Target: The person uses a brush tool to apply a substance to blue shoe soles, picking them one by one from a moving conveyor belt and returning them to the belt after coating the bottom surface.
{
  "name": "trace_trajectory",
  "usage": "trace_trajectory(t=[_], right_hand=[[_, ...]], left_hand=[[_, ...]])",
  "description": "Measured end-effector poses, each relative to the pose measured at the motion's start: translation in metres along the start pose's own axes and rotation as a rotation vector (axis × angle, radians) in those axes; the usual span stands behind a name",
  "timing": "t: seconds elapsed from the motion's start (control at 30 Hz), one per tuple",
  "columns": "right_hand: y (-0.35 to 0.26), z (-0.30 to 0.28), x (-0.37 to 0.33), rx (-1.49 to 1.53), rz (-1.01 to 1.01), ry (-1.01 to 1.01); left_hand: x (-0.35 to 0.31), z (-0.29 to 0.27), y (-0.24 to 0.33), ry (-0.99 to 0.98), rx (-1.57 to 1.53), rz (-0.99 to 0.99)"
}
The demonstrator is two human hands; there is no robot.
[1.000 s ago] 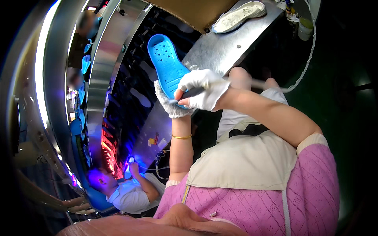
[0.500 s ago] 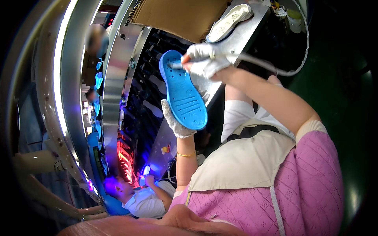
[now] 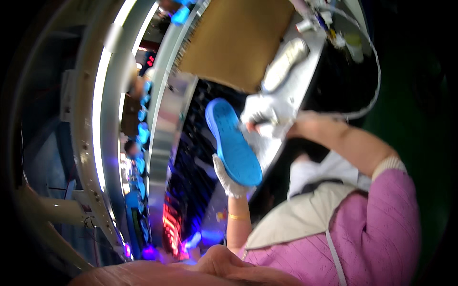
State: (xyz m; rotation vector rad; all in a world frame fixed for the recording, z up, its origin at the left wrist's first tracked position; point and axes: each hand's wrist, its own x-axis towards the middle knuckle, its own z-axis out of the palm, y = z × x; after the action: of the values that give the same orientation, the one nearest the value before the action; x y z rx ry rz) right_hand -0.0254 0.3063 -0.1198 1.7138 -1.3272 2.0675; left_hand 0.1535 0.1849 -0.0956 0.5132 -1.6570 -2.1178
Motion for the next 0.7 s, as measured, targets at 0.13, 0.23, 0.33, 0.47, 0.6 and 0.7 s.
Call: trace_trajectory(t=[0.13, 0.23, 0.33, 0.47, 0.6, 0.7], right_hand=[[-0.017, -0.007, 0.001, 0.413, 0.424, 0.096], [0.002, -0.014, -0.004, 0.377, 0.435, 0.152], [0.001, -0.017, -0.002, 0.377, 0.645, 0.26], [0.036, 0.012, -0.07, 0.645, 0.757, 0.6], [0.024, 0.08, -0.097, 0.684, 0.826, 0.826], [0.02, 0.124, -0.094, 0.662, 0.803, 0.892]], left_hand=[[0.039, -0.019, 0.04, -0.288, -0.364, 0.07], [0.087, -0.015, 0.11, -0.464, -0.372, 0.185], [0.141, 0.002, 0.186, -0.492, -0.173, 0.354], [0.218, 0.03, 0.24, -0.43, 0.177, 0.463], [0.281, 0.043, 0.283, -0.368, 0.491, 0.625], [0.279, 0.061, 0.298, -0.276, 0.616, 0.82]])
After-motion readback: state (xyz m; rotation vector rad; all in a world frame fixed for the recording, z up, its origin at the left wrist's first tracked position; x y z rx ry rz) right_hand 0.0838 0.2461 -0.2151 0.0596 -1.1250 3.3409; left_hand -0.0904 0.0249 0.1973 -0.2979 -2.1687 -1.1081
